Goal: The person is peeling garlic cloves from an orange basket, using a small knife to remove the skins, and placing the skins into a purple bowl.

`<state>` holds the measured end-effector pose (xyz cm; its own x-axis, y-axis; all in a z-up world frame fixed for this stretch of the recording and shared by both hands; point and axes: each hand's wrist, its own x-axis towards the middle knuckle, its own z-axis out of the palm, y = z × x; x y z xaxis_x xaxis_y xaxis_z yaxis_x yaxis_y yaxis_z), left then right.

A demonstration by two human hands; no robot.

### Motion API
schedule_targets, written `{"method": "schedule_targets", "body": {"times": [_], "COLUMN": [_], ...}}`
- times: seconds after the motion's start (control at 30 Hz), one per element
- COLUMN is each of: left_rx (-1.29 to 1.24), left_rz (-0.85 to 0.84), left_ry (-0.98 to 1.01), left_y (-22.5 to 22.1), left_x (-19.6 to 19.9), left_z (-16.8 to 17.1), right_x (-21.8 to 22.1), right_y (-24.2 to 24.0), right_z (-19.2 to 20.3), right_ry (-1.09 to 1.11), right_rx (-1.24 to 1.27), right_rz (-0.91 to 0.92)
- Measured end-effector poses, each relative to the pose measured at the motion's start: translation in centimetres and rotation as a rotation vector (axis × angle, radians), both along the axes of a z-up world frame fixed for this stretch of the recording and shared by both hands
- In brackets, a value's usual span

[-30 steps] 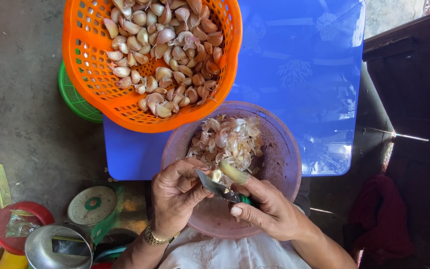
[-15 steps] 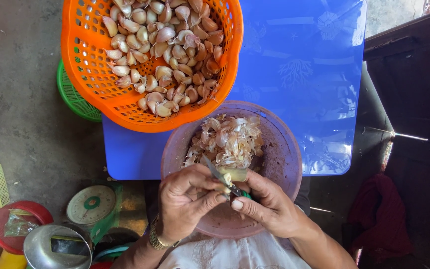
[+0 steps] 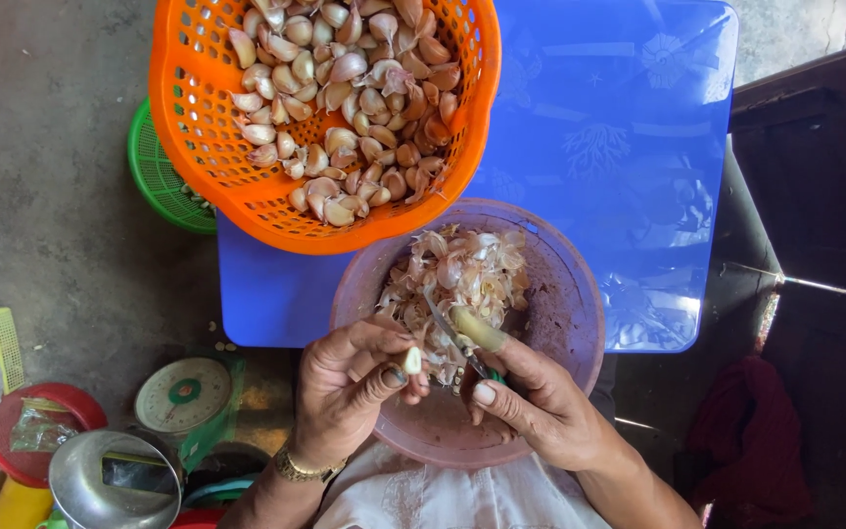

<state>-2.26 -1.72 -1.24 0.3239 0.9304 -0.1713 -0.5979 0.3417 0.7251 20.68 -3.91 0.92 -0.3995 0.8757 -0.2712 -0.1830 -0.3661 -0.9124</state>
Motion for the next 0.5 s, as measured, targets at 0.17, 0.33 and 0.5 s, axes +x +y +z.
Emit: {"method": "schedule_targets", "body": {"times": [0.17,0.33,0.5], "left_rx": [0.087,0.091,-0.361], "left_rz": [0.204,0.627,0.739], "left_ry": [-0.026,0.383,0.034], "left_y": [1.8,4.8,4.7], "left_x": [-3.4,-9.1,-13.7], "left_z": [-0.2,-1.4,-5.2], "right_x": [0.2,0.5,-0.1], "right_y": [0.0,-0.1,0.5], "right_z": [0.3,-0.3,0.8], "right_ry": [-0.013,-0.053,-0.011], "right_rx": [-0.019,0.016,-0.014], "right_rz": [-0.01,-0.044,-0.114]}}
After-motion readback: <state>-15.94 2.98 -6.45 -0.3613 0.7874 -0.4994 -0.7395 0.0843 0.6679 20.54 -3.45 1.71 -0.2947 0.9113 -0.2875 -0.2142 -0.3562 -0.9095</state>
